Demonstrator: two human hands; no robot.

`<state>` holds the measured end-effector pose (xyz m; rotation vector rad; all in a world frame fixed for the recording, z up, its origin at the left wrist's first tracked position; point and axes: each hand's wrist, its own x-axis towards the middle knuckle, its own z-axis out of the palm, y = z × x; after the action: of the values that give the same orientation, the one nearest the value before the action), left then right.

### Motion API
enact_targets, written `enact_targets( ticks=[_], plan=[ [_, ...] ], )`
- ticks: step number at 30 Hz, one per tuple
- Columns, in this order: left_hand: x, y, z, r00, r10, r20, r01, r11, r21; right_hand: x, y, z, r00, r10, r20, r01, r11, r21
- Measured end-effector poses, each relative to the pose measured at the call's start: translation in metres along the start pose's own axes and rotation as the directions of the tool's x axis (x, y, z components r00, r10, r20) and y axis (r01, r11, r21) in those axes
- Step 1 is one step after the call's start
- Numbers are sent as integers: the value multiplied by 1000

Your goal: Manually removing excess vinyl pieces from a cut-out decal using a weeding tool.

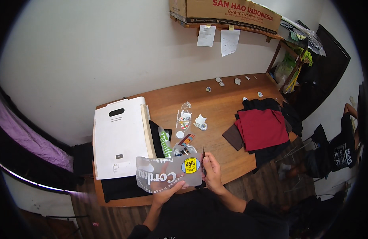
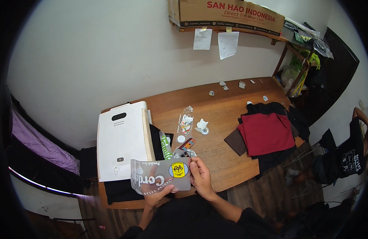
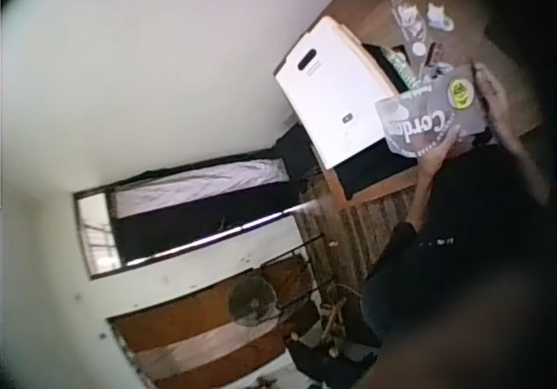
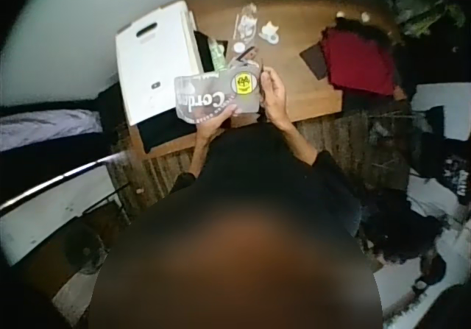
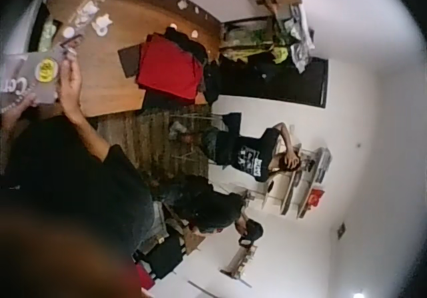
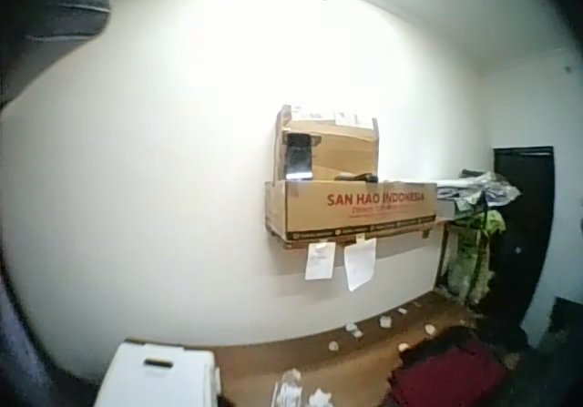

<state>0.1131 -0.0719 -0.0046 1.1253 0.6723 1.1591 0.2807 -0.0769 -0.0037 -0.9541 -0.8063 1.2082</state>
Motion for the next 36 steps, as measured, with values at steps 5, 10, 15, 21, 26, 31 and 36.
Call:
enact_targets(
  ticks=[5, 10, 15, 21, 26, 31, 36],
  plan=[
    [2, -1, 1, 997, 27, -77, -30, 999, -39, -3, -1, -2, 997, 37, 66, -42, 997, 72],
    [1, -5, -3, 995, 77, -62, -73, 995, 61, -13, 3, 3, 995, 87, 54, -86, 996, -17],
    [-1, -5, -1, 996, 47, -78, -46, 999, 12, -17, 11, 5, 996, 78, 47, -77, 997, -27],
    [-1, 0, 0, 997, 10, -80, -14, 998, -59, -14, 5, 8, 998, 62, 31, -60, 996, -63],
    [-2, -2, -1, 999, -4, -36, 1, 997, -81, -13, 6, 9, 1000, -18, 22, 19, 998, -57],
    [-5, -4, -2, 999, 14, -32, -16, 998, -66, -11, 17, 5, 998, -56, 13, 57, 996, -72],
    [-2, -2, -2, 996, -22, -87, 20, 1000, -21, -14, 12, 4, 1000, -2, 28, 3, 998, -57]
  ],
)
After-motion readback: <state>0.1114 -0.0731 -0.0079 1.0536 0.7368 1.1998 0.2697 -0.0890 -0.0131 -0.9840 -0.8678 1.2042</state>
